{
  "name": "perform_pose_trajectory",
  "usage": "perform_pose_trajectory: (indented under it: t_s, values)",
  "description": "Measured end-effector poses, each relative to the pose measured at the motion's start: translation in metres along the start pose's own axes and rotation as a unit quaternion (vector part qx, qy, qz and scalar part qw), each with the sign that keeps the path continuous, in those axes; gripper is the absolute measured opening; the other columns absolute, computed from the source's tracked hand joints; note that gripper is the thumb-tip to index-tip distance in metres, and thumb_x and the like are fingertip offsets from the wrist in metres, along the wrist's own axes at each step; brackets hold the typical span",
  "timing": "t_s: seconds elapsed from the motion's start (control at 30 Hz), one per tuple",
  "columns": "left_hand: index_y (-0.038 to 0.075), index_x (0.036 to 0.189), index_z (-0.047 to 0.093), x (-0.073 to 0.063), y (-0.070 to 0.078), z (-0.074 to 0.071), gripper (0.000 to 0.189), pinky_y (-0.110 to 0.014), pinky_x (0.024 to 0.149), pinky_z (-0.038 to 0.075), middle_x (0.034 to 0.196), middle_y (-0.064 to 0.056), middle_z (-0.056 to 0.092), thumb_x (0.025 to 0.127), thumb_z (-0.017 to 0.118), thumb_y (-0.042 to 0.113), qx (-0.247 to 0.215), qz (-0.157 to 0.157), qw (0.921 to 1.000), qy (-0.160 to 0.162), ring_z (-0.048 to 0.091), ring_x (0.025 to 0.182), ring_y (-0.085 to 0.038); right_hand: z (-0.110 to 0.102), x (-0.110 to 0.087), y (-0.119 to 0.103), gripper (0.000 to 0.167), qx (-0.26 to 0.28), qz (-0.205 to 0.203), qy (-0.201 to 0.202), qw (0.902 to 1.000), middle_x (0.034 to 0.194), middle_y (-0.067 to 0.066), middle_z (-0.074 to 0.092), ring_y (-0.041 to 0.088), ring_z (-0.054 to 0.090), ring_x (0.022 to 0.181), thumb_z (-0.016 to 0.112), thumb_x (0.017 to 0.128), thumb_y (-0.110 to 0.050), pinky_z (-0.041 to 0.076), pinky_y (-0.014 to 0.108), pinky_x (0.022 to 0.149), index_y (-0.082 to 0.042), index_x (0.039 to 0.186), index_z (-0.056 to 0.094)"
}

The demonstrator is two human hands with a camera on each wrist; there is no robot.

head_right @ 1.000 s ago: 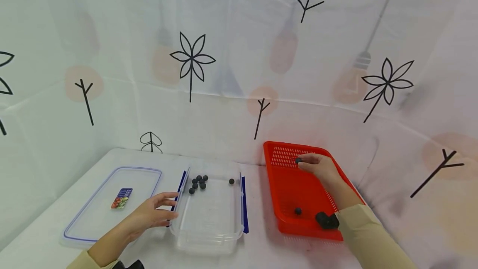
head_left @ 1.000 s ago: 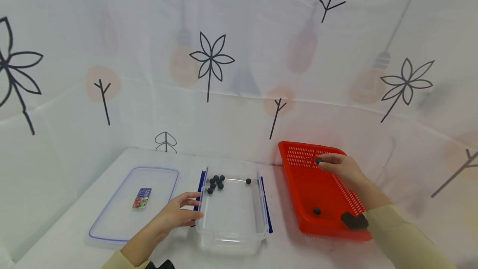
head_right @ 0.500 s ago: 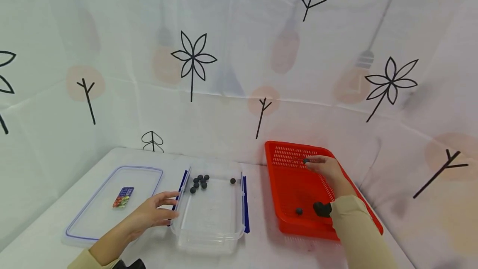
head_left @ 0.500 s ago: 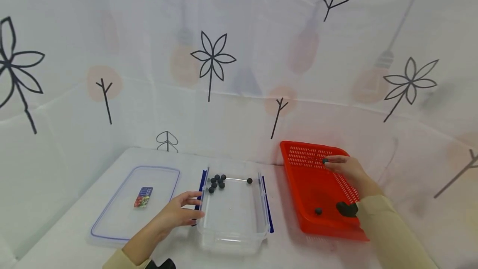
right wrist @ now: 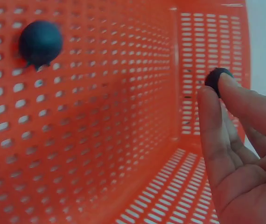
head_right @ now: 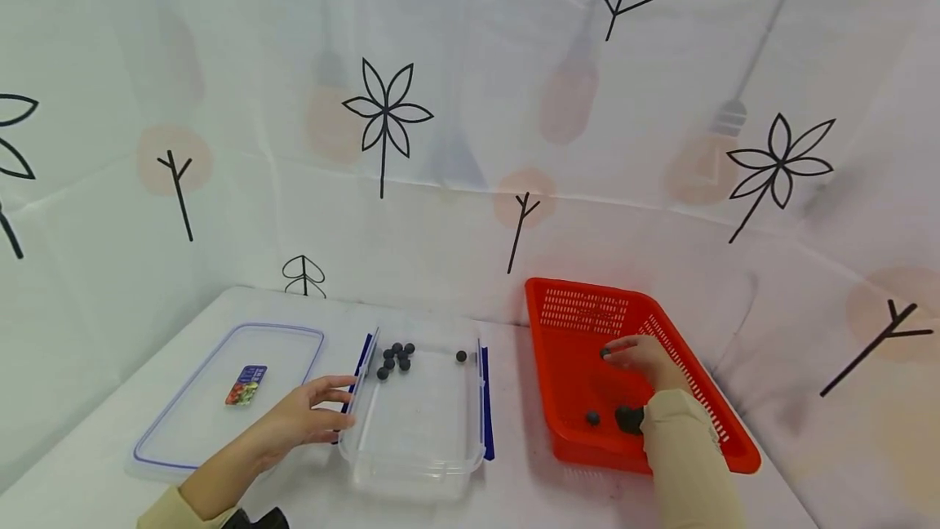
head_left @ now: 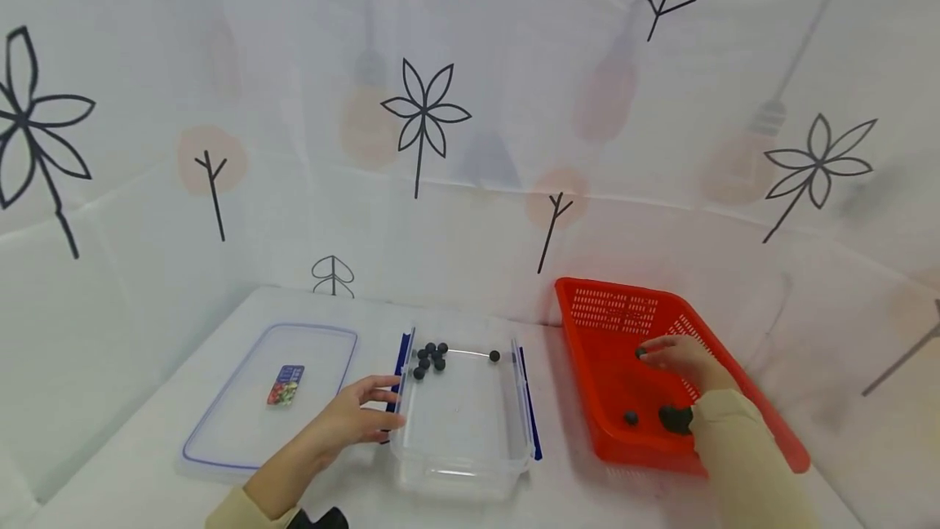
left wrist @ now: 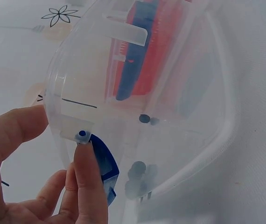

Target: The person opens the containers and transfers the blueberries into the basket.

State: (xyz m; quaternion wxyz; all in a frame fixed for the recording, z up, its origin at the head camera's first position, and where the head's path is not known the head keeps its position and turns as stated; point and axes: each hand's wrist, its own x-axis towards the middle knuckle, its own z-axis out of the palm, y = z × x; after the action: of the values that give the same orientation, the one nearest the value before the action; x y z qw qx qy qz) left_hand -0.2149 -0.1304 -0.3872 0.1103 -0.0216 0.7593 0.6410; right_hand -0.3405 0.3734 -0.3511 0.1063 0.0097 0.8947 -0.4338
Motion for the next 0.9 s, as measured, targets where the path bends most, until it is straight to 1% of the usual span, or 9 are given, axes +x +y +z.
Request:
perform_pose_trajectory:
  t_s: [0.07,0.2,0.3,0.43,0.57,0.67,0.77,0.9]
  values:
    - [0.002,0.133,0.047,0.0,0.0,0.0,0.065,-0.038,0.074,0.055,0.116,-0.015,0.054,0.075,0.076,0.004,0.001,-0.001,1.0,0.002,0.059,0.086,-0.021,0.0,0.0,0.002,0.035,0.007,0.007,-0.003,0.9999,0.101,0.011,0.064,0.033,0.055,0.096,0.061,0.09,-0.011,0.045,0.05,0.089,0.012,0.116,0.055]
    - [0.003,0.133,0.047,0.0,0.001,0.0,0.065,-0.038,0.074,0.055,0.116,-0.014,0.054,0.075,0.076,0.005,0.0,0.0,1.0,0.0,0.059,0.087,-0.021,-0.001,-0.001,0.002,0.039,0.014,0.015,0.007,0.9998,0.102,0.012,0.063,0.029,0.057,0.094,0.059,0.091,-0.01,0.045,0.049,0.09,0.014,0.121,0.051]
    - [0.003,0.133,0.046,0.0,0.0,0.0,0.064,-0.038,0.074,0.055,0.116,-0.015,0.054,0.076,0.075,0.004,-0.001,0.0,1.0,-0.002,0.059,0.087,-0.021,-0.002,0.0,-0.004,0.045,0.003,0.014,0.008,0.9999,0.107,0.015,0.062,0.032,0.055,0.098,0.059,0.092,-0.015,0.044,0.051,0.091,0.013,0.125,0.048]
    - [0.002,0.133,0.046,0.001,0.0,-0.001,0.064,-0.038,0.074,0.055,0.116,-0.015,0.054,0.076,0.075,0.004,0.0,0.002,1.0,-0.003,0.059,0.088,-0.021,0.0,0.002,-0.02,0.051,-0.02,-0.013,0.007,0.9997,0.114,0.018,0.058,0.038,0.051,0.106,0.059,0.092,-0.022,0.042,0.053,0.094,0.01,0.129,0.045]
    - [0.003,0.133,0.046,0.0,-0.001,-0.001,0.064,-0.038,0.075,0.055,0.116,-0.015,0.054,0.076,0.075,0.006,0.001,0.004,1.0,-0.006,0.059,0.09,-0.022,0.007,0.001,-0.042,0.052,-0.024,-0.062,0.012,0.9977,0.121,0.023,0.054,0.037,0.052,0.109,0.057,0.094,-0.024,0.041,0.052,0.096,0.01,0.13,0.044]
    - [0.003,0.133,0.046,0.0,-0.001,-0.001,0.065,-0.037,0.075,0.055,0.116,-0.014,0.054,0.076,0.075,0.007,0.002,0.003,1.0,-0.008,0.058,0.091,-0.022,0.013,-0.002,-0.059,0.053,-0.013,-0.082,0.011,0.9965,0.127,0.025,0.049,0.037,0.05,0.113,0.056,0.094,-0.026,0.039,0.052,0.098,0.008,0.132,0.043]
    - [0.003,0.133,0.046,0.0,-0.002,-0.002,0.065,-0.037,0.074,0.055,0.116,-0.014,0.054,0.076,0.076,0.006,0.002,0.005,1.0,-0.008,0.058,0.09,-0.022,0.019,-0.005,-0.073,0.054,-0.015,-0.088,0.011,0.9959,0.13,0.023,0.047,0.038,0.049,0.114,0.057,0.093,-0.029,0.041,0.05,0.097,0.004,0.133,0.044]
    - [0.003,0.133,0.047,0.0,-0.002,-0.001,0.065,-0.037,0.074,0.055,0.115,-0.014,0.054,0.075,0.076,0.006,0.004,0.005,1.0,-0.004,0.059,0.089,-0.021,0.028,-0.011,-0.091,0.055,-0.022,-0.082,0.021,0.9962,0.127,0.02,0.049,0.036,0.047,0.11,0.061,0.09,-0.033,0.048,0.043,0.089,0.0,0.132,0.047]
